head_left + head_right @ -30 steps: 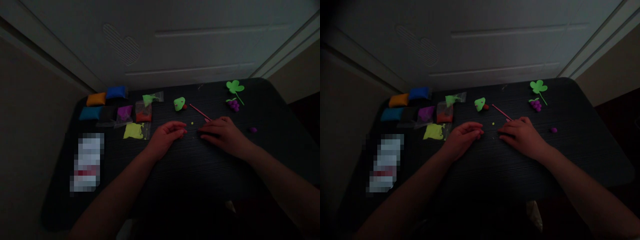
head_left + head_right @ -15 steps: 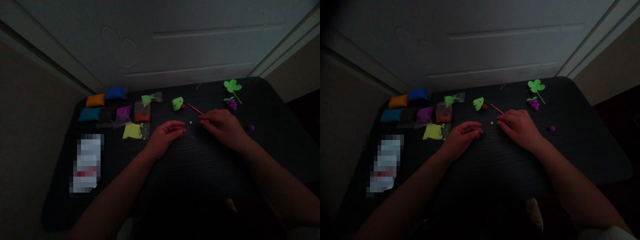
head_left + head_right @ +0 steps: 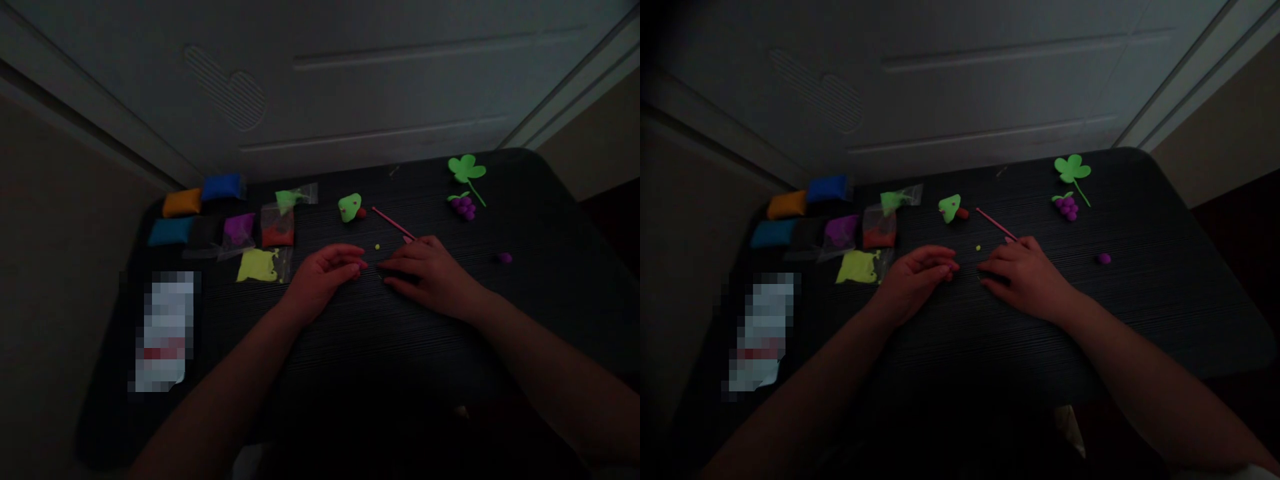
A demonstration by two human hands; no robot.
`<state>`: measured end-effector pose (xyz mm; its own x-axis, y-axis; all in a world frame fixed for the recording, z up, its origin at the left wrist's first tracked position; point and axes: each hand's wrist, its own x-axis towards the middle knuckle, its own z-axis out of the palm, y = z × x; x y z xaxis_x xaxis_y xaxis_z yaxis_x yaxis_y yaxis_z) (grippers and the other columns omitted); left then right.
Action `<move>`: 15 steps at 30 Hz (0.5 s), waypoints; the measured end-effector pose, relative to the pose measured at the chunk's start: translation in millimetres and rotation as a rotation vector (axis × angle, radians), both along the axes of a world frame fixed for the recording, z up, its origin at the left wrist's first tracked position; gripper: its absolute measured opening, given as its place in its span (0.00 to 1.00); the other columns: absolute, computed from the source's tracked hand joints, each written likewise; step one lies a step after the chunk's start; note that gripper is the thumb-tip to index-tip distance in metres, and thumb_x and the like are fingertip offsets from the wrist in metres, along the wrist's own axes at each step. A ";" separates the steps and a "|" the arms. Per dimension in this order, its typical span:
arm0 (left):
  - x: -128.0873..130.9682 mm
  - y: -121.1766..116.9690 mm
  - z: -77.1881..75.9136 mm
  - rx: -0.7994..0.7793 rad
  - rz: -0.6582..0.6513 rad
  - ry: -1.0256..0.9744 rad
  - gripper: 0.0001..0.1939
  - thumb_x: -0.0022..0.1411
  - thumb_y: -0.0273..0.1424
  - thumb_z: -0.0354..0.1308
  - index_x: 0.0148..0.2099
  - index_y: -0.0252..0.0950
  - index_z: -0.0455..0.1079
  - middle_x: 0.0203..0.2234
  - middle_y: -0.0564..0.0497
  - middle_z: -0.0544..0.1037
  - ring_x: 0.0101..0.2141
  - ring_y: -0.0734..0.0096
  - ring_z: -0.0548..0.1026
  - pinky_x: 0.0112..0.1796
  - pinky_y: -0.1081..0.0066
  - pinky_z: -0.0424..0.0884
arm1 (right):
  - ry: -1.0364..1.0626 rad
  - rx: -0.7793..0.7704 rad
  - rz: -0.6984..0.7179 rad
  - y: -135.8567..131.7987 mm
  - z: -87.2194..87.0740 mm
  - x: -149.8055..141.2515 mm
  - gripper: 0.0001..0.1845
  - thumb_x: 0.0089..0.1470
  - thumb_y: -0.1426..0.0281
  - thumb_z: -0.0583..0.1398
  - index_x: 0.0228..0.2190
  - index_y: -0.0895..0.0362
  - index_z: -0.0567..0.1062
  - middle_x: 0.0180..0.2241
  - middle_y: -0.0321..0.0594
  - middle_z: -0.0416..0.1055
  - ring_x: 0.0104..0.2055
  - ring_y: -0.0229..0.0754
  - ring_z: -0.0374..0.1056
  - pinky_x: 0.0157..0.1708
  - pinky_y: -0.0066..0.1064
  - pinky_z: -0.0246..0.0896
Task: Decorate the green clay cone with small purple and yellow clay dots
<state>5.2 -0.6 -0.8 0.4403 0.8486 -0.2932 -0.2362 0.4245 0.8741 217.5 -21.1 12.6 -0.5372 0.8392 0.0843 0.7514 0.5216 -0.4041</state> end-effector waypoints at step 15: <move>-1.3 2.0 6.1 -0.050 0.028 0.083 0.11 0.49 0.25 0.60 0.38 0.36 0.71 0.29 0.51 0.76 0.29 0.77 0.69 0.35 0.75 0.62 | -0.058 -0.048 -0.457 31.4 -1.2 22.5 0.17 0.55 0.59 0.50 0.39 0.56 0.71 0.37 0.40 0.68 0.39 0.39 0.64 0.39 0.34 0.58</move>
<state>3.9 1.4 5.3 0.3888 0.8438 -0.3698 -0.1761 0.4621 0.8692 240.0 10.3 11.4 -0.1140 0.9933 0.0201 0.9221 0.1133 -0.3700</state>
